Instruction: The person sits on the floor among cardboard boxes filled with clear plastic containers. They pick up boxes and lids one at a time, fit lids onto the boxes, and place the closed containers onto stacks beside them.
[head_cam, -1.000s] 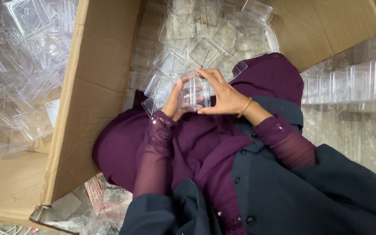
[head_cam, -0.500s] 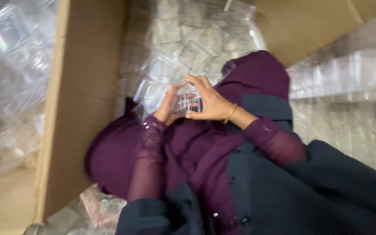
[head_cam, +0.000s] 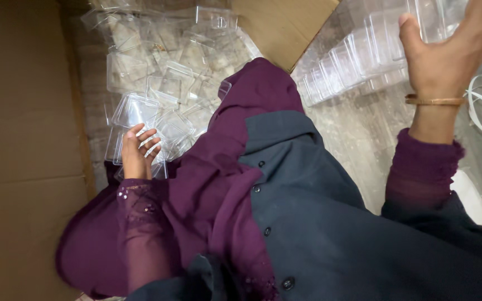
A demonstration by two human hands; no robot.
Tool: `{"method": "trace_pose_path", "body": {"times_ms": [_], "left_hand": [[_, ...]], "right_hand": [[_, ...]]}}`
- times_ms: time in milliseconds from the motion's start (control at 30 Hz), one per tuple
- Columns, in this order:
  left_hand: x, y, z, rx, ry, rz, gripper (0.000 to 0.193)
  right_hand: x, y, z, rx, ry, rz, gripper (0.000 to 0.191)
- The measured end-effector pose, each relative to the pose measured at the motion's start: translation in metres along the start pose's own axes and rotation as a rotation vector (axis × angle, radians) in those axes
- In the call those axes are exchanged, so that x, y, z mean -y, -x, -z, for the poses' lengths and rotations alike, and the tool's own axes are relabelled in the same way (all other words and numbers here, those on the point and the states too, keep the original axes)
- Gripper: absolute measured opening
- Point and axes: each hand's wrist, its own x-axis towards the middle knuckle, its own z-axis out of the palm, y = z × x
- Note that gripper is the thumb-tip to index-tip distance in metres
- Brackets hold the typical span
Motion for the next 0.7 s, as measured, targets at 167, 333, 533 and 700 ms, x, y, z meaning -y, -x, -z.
{"method": "trace_pose_path", "body": {"times_ms": [167, 333, 533, 700], "left_hand": [[-0.004, 0.003, -0.003, -0.011, -0.023, 0.004, 0.051], [-0.004, 0.003, -0.003, -0.019, -0.041, 0.008, 0.051], [-0.004, 0.003, -0.003, -0.025, -0.024, 0.012, 0.051], [0.000, -0.001, -0.001, -0.020, -0.024, 0.020, 0.051]], "right_hand": [[-0.022, 0.010, -0.020, 0.108, 0.000, -0.205, 0.062], [-0.015, 0.007, -0.033, 0.138, 0.011, -0.315, 0.066], [-0.033, 0.038, -0.045, 0.209, 0.063, -0.422, 0.101], [-0.040, 0.113, -0.062, 0.020, -0.118, -0.369, 0.120]]}}
